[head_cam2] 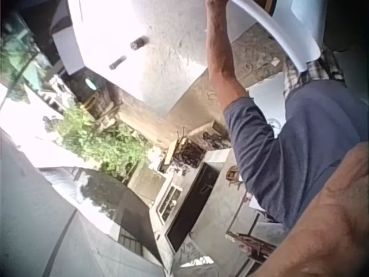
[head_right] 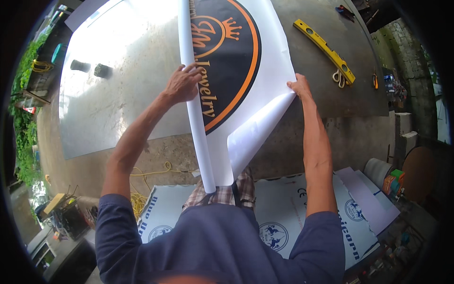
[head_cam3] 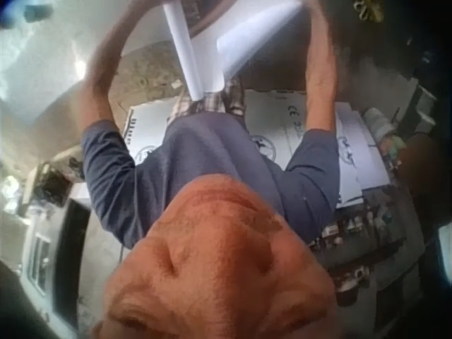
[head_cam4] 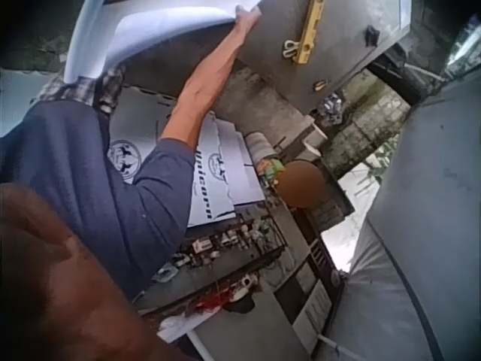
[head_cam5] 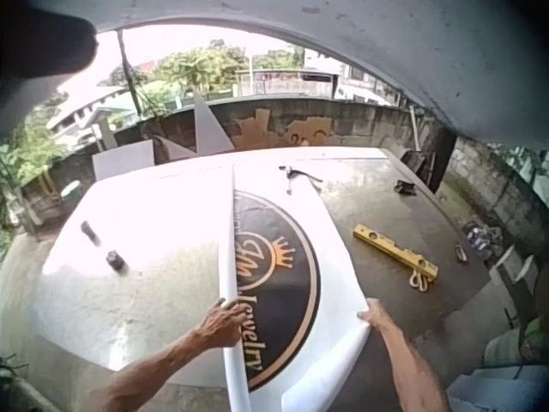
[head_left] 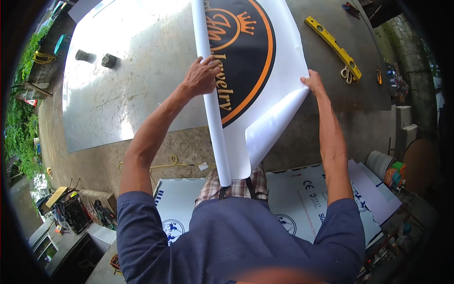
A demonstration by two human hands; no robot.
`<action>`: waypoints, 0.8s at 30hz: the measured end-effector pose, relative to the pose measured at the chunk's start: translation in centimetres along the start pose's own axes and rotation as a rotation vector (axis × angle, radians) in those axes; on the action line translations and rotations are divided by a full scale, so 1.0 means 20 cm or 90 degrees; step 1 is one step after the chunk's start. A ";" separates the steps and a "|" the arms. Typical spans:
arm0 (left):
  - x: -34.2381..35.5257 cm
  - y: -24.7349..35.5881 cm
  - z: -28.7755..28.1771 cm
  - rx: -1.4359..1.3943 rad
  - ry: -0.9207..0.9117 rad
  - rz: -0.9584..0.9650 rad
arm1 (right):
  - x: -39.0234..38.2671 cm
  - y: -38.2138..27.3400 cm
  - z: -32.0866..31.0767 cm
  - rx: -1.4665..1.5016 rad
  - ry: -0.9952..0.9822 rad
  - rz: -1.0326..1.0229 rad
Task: Applying a large vinyl decal to a metal sign base, smoothing it out, and trimming the edges.
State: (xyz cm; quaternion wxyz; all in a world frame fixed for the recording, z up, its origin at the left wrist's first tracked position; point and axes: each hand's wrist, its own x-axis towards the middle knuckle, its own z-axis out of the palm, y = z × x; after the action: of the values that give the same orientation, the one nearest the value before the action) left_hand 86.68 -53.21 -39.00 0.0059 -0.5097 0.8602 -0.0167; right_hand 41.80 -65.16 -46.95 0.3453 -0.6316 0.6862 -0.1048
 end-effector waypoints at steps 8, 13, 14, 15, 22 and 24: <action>-0.07 -0.09 -0.10 -0.110 -0.112 -0.253 | 0.05 -0.05 -0.12 0.066 -0.057 0.001; -0.07 -0.08 0.04 -0.306 -0.018 -0.502 | 0.03 0.00 -0.12 0.202 -0.041 -0.005; -0.10 -0.04 0.05 -0.335 -0.022 -0.539 | 0.02 -0.01 -0.08 0.174 -0.031 0.013; -0.11 -0.03 0.10 -0.265 0.005 -0.539 | 0.01 0.02 -0.07 0.152 -0.027 0.001; -0.14 0.03 0.16 -0.182 0.049 -0.561 | -0.05 0.00 -0.02 0.072 0.036 0.005; -0.17 -0.05 0.19 -0.267 0.082 -0.539 | -0.02 -0.02 -0.02 0.063 0.044 0.007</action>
State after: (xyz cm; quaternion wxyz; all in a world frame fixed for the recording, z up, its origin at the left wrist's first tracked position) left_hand 89.35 -50.86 -42.73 -0.1580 -0.8033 0.5606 0.1245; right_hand 41.87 -64.92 -46.21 0.3526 -0.6057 0.6954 -0.1584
